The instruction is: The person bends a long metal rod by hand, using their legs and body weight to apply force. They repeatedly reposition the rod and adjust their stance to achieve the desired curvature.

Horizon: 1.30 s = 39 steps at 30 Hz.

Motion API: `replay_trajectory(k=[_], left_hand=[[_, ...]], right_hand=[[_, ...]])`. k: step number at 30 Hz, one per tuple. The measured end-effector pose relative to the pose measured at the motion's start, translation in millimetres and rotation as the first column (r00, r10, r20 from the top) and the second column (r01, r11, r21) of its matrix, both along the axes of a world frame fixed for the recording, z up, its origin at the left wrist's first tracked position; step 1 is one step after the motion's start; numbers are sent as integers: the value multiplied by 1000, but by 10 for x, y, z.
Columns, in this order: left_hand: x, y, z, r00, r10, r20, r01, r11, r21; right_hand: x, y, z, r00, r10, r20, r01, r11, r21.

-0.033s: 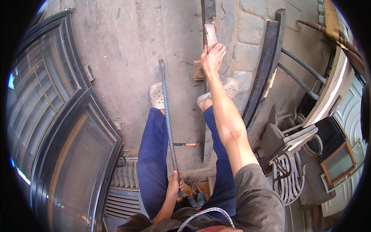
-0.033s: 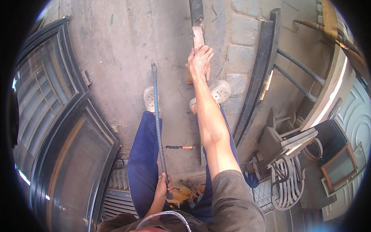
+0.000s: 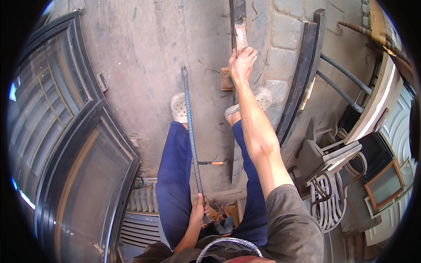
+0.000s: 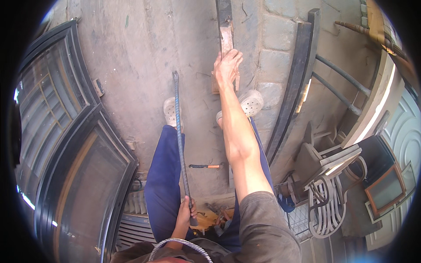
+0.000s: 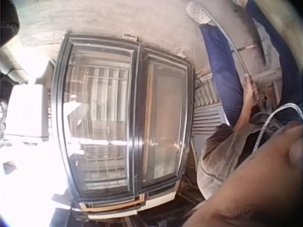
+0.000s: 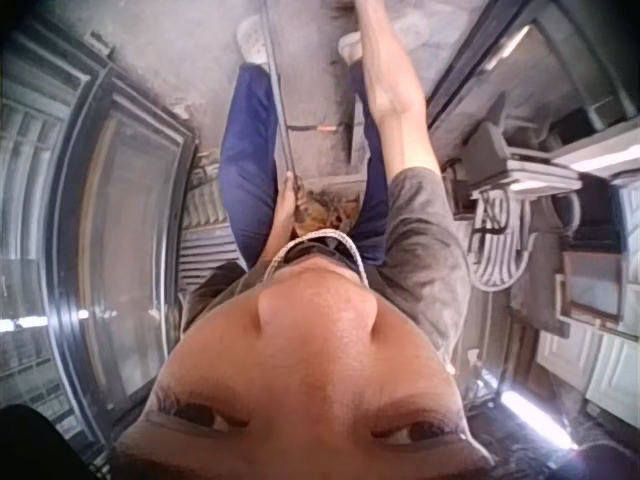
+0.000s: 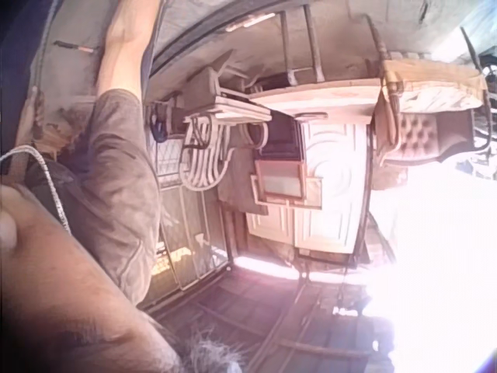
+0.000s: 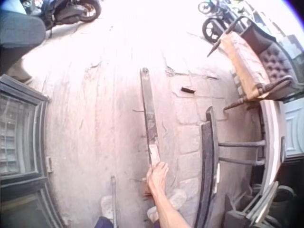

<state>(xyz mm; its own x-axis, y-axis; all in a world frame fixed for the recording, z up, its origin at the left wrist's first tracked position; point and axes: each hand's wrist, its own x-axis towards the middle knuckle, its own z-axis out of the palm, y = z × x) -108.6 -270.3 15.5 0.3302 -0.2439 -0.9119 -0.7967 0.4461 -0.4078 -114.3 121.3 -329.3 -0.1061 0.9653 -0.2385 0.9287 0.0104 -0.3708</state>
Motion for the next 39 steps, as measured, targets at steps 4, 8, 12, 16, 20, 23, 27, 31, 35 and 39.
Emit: replay_trajectory(k=[4, 8, 12, 16, 20, 23, 27, 31, 35, 39], left_hand=[[6, 67, -24, 1000, 0, -28, 0, 1000, 27], [29, 88, -13, 999, 20, -36, -20, 1000, -3], [46, 110, -14, 1000, -1, -31, 1, 1000, -3], [93, 146, -9, 998, -37, -55, 38, 999, 17], [81, 299, 160, 971, -165, -171, 181, 980, 83], [-47, 523, 384, 958, -208, -197, 240, 958, 154], [-74, 516, 912, 942, -225, -251, 282, 934, 221], [-56, 631, 1428, 940, -221, -260, 298, 903, 309], [148, 857, 1434, 973, -80, -217, 182, 844, 504], [129, 1300, 1291, 994, 67, -82, -16, 859, 511]], right_hand=[[-86, 52, -116, 994, -63, 87, 68, 996, -57], [1, 84, -106, 990, -13, 138, 27, 994, -104], [44, 139, -74, 992, 16, 126, 6, 986, -167], [100, 152, -62, 991, 15, 135, -7, 999, -53], [128, -76, 382, 996, 80, 50, -75, 992, -100], [486, -701, 691, 984, 59, -167, -113, 934, -340], [312, -1596, 1848, 973, -109, -204, -134, 455, -880], [-89, -1657, 2827, 680, -723, -124, 80, 241, -967], [52, -1421, 2807, 881, -416, -226, 166, 718, -675], [278, -1030, 2646, 967, -206, -147, 114, 874, -473]])
